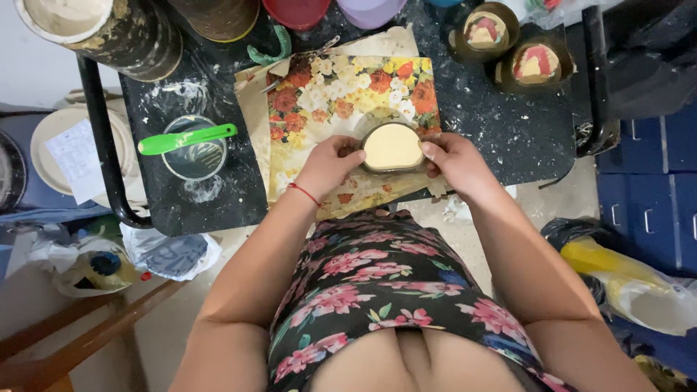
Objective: Mixing dental plaster in a bowl and pouring it into circular molds on a laboratory bench
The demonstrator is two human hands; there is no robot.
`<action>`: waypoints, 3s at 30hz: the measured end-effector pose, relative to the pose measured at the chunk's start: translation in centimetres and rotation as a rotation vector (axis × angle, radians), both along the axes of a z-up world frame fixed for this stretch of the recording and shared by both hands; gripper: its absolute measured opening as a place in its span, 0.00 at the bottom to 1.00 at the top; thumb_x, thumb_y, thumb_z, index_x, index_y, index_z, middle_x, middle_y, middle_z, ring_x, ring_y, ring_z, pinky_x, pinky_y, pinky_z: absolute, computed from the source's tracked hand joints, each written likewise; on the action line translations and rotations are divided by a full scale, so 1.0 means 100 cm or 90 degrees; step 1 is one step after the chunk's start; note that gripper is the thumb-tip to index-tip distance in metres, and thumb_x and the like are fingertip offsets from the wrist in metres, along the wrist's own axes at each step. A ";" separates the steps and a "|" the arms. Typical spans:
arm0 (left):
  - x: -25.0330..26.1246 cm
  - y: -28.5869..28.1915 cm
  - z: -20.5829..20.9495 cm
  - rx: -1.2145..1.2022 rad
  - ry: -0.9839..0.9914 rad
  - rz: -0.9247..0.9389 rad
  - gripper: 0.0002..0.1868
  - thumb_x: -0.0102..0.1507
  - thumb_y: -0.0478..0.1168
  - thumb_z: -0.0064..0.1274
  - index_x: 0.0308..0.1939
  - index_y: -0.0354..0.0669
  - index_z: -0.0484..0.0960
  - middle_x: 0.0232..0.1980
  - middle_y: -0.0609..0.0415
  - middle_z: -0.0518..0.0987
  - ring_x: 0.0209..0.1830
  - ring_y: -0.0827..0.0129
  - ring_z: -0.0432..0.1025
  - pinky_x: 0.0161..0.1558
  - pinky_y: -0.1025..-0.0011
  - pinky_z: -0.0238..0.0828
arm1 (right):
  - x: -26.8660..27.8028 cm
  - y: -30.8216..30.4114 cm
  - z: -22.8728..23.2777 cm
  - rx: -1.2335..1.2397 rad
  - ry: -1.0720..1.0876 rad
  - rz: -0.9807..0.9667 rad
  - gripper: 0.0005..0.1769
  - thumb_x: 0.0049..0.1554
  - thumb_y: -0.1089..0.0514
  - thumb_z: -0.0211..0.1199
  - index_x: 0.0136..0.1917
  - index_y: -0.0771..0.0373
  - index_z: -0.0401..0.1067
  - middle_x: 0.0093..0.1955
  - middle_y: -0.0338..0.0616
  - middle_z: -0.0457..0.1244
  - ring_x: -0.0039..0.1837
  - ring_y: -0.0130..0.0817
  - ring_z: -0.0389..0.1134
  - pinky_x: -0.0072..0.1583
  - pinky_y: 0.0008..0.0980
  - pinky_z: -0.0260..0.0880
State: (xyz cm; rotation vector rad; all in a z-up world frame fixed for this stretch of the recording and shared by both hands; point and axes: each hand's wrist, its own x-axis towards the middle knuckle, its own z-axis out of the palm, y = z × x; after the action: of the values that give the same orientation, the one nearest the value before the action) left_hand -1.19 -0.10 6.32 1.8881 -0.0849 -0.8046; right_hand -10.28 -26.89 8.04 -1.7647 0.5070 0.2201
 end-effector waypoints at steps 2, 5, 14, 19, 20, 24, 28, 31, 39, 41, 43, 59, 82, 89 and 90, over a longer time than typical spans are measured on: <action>0.007 -0.001 -0.009 0.001 -0.002 0.007 0.28 0.61 0.50 0.64 0.58 0.35 0.82 0.48 0.41 0.86 0.38 0.59 0.82 0.33 0.65 0.83 | 0.004 -0.002 0.006 -0.018 -0.003 0.010 0.22 0.65 0.54 0.64 0.63 0.77 0.73 0.35 0.52 0.66 0.36 0.35 0.71 0.37 0.34 0.74; 0.002 -0.001 -0.028 -0.003 0.011 0.028 0.28 0.62 0.50 0.64 0.59 0.35 0.82 0.46 0.43 0.86 0.33 0.65 0.81 0.29 0.71 0.83 | 0.001 0.001 0.005 -0.025 0.001 0.011 0.22 0.65 0.54 0.64 0.62 0.76 0.74 0.34 0.52 0.66 0.35 0.35 0.71 0.36 0.34 0.73; -0.001 -0.002 0.008 0.043 -0.016 -0.008 0.31 0.60 0.56 0.63 0.60 0.40 0.83 0.52 0.45 0.86 0.53 0.55 0.81 0.52 0.59 0.80 | 0.006 0.002 0.014 0.007 -0.005 0.005 0.20 0.65 0.56 0.62 0.63 0.75 0.74 0.35 0.51 0.66 0.37 0.35 0.71 0.38 0.32 0.75; -0.003 -0.002 0.016 0.056 -0.018 -0.030 0.33 0.62 0.57 0.61 0.62 0.38 0.81 0.56 0.42 0.85 0.60 0.50 0.78 0.59 0.56 0.76 | 0.002 -0.006 -0.013 0.017 -0.009 -0.005 0.20 0.66 0.56 0.61 0.64 0.75 0.72 0.33 0.49 0.64 0.34 0.32 0.70 0.33 0.27 0.72; -0.003 -0.002 0.011 0.062 -0.014 -0.031 0.34 0.62 0.58 0.61 0.64 0.38 0.80 0.58 0.42 0.84 0.62 0.50 0.77 0.61 0.56 0.75 | 0.001 -0.006 -0.018 0.022 -0.011 -0.010 0.21 0.66 0.56 0.62 0.64 0.76 0.73 0.35 0.50 0.65 0.36 0.34 0.71 0.36 0.30 0.74; 0.003 0.002 0.008 0.068 -0.034 -0.065 0.32 0.62 0.58 0.60 0.61 0.39 0.82 0.55 0.41 0.85 0.58 0.48 0.79 0.59 0.55 0.75 | 0.001 0.000 -0.002 -0.013 0.002 0.010 0.20 0.65 0.55 0.63 0.62 0.75 0.74 0.34 0.50 0.65 0.36 0.33 0.69 0.37 0.32 0.75; -0.003 0.001 0.005 0.053 -0.012 -0.022 0.32 0.62 0.57 0.61 0.62 0.40 0.81 0.49 0.46 0.86 0.44 0.63 0.83 0.53 0.64 0.79 | 0.001 0.002 -0.012 0.010 -0.006 -0.019 0.20 0.64 0.57 0.65 0.61 0.76 0.75 0.36 0.51 0.65 0.38 0.34 0.71 0.40 0.33 0.77; -0.008 -0.002 0.028 0.065 -0.030 -0.038 0.33 0.62 0.58 0.60 0.63 0.40 0.81 0.56 0.43 0.85 0.60 0.51 0.78 0.60 0.57 0.75 | 0.007 -0.001 -0.035 -0.019 -0.004 0.007 0.19 0.65 0.53 0.66 0.59 0.72 0.77 0.32 0.49 0.66 0.35 0.35 0.72 0.38 0.37 0.75; -0.032 0.019 0.094 0.199 -0.085 -0.045 0.32 0.67 0.57 0.50 0.72 0.48 0.68 0.51 0.46 0.85 0.58 0.48 0.78 0.59 0.49 0.73 | 0.019 0.011 0.044 -0.448 0.153 0.288 0.39 0.70 0.27 0.39 0.65 0.59 0.75 0.59 0.65 0.67 0.67 0.66 0.66 0.68 0.58 0.65; -0.042 0.042 0.083 0.193 -0.102 -0.042 0.31 0.67 0.55 0.51 0.71 0.48 0.69 0.50 0.47 0.86 0.57 0.48 0.78 0.58 0.48 0.73 | 0.027 0.022 0.048 -0.493 0.143 0.309 0.44 0.70 0.25 0.36 0.60 0.63 0.78 0.57 0.67 0.67 0.65 0.67 0.67 0.66 0.58 0.66; -0.055 0.065 0.077 0.188 -0.117 -0.035 0.30 0.67 0.54 0.52 0.70 0.48 0.70 0.49 0.47 0.86 0.55 0.47 0.79 0.57 0.48 0.74 | 0.038 0.030 0.044 -0.538 0.131 0.333 0.50 0.70 0.23 0.32 0.54 0.67 0.81 0.54 0.68 0.67 0.63 0.68 0.69 0.64 0.58 0.67; -0.036 0.232 0.079 0.330 -0.567 0.184 0.36 0.57 0.53 0.71 0.64 0.43 0.77 0.53 0.43 0.81 0.54 0.43 0.72 0.58 0.51 0.67 | 0.110 0.183 0.074 -0.124 0.066 0.550 0.28 0.68 0.40 0.43 0.56 0.56 0.80 0.52 0.44 0.74 0.62 0.44 0.69 0.68 0.45 0.57; 0.036 0.229 0.030 0.563 -0.814 -0.048 0.66 0.56 0.75 0.64 0.84 0.48 0.47 0.73 0.54 0.74 0.63 0.54 0.68 0.64 0.51 0.54 | 0.144 0.298 0.092 -0.273 0.143 0.676 0.36 0.63 0.64 0.42 0.83 0.46 0.57 0.47 0.40 0.71 0.48 0.30 0.69 0.55 0.34 0.70; 0.030 0.221 0.046 0.571 -0.808 -0.094 0.60 0.57 0.71 0.65 0.82 0.46 0.56 0.72 0.48 0.75 0.63 0.53 0.70 0.62 0.50 0.55 | 0.141 0.226 0.119 -0.578 0.032 0.873 0.13 0.64 0.61 0.52 0.55 0.57 0.78 0.59 0.43 0.68 0.61 0.41 0.67 0.63 0.46 0.70; 0.030 0.222 0.047 0.571 -0.826 -0.089 0.59 0.56 0.69 0.67 0.81 0.45 0.60 0.71 0.48 0.75 0.63 0.52 0.69 0.62 0.49 0.56 | 0.138 0.213 0.125 -0.693 -0.046 1.001 0.18 0.64 0.60 0.52 0.61 0.55 0.79 0.50 0.44 0.67 0.59 0.40 0.65 0.61 0.42 0.76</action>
State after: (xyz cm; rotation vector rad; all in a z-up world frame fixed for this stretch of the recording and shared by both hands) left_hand 1.85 22.08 11.00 2.9894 -0.7542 0.5514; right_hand 3.56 -5.58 20.58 -2.8469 -1.1799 1.0933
